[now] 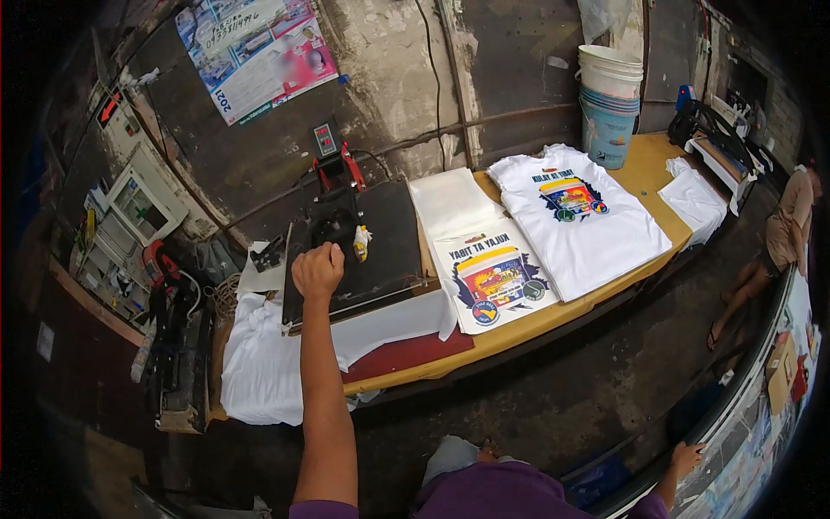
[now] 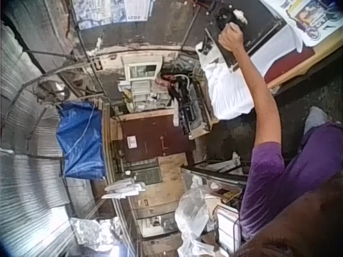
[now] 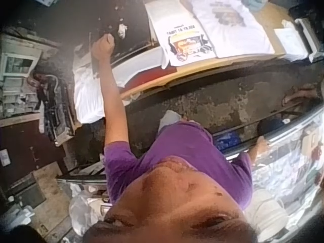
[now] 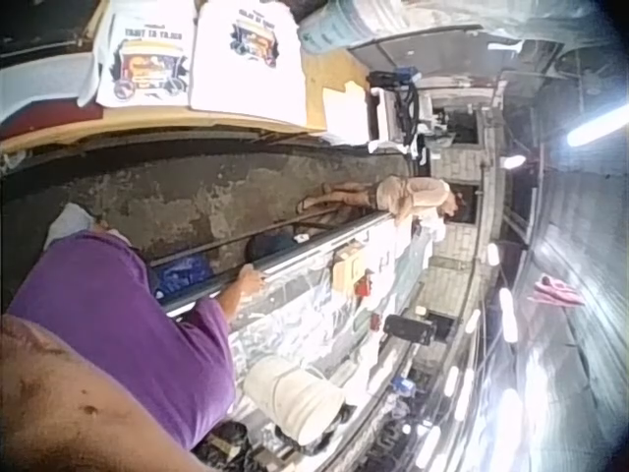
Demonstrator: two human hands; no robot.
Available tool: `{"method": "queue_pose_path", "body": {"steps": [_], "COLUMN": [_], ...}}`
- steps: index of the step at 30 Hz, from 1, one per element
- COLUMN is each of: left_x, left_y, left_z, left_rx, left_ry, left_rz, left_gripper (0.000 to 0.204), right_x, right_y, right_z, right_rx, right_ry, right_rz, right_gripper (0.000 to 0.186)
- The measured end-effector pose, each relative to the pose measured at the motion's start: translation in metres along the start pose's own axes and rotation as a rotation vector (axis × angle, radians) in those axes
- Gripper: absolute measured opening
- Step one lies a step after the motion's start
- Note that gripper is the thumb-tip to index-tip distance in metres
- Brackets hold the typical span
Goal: Using a heat press machine to apply graphic transfers onto white t-shirts.
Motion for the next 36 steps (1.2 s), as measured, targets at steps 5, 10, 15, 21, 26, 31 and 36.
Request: {"method": "queue_pose_path", "body": {"steps": [5, 10, 15, 21, 26, 31, 36], "left_x": [0.001, 0.001, 0.0, -0.001, 0.001, 0.0, 0.001], "left_y": [0.0, 0.0, 0.002, 0.003, 0.001, 0.002, 0.001], "left_z": [0.0, 0.001, -0.002, -0.002, -0.001, -0.001, 0.001], "left_rx": [-0.016, 0.009, 0.013, 0.012, 0.013, 0.013, 0.014], "left_ry": [-0.013, -0.012, -0.018, -0.02, -0.011, 0.01, 0.016], "left_rz": [-0.012, -0.019, -0.032, -0.035, -0.025, -0.011, -0.018], "left_gripper": [0.029, 0.029, 0.029, 0.029, 0.029, 0.028, 0.028], "right_x": [-0.001, 0.005, 0.003, -0.003, 0.0, 0.001, 0.004], "right_y": [-0.002, 0.007, 0.006, -0.005, 0.001, 0.003, 0.007], "right_z": [0.0, 0.003, 0.001, 0.0, 0.001, 0.001, 0.002], "right_rx": [0.026, 0.034, 0.025, 0.032, 0.047, 0.061, 0.071], "right_ry": [0.013, 0.004, -0.007, -0.012, -0.033, -0.04, -0.038], "right_rz": [0.019, 0.009, 0.02, 0.0, 0.031, 0.043, 0.058], "right_gripper": [0.066, 0.069, 0.068, 0.069, 0.069, 0.068, 0.068]}}
Point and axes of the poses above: each hand's wrist, its own x-axis away from the middle knuckle, its own y-axis out of the back of the hand, z = x × y, the point moved 6 cm from there along -x, towards the middle knuckle, and after that the axes turned 4 degrees about -y, right-handed, at the moved point
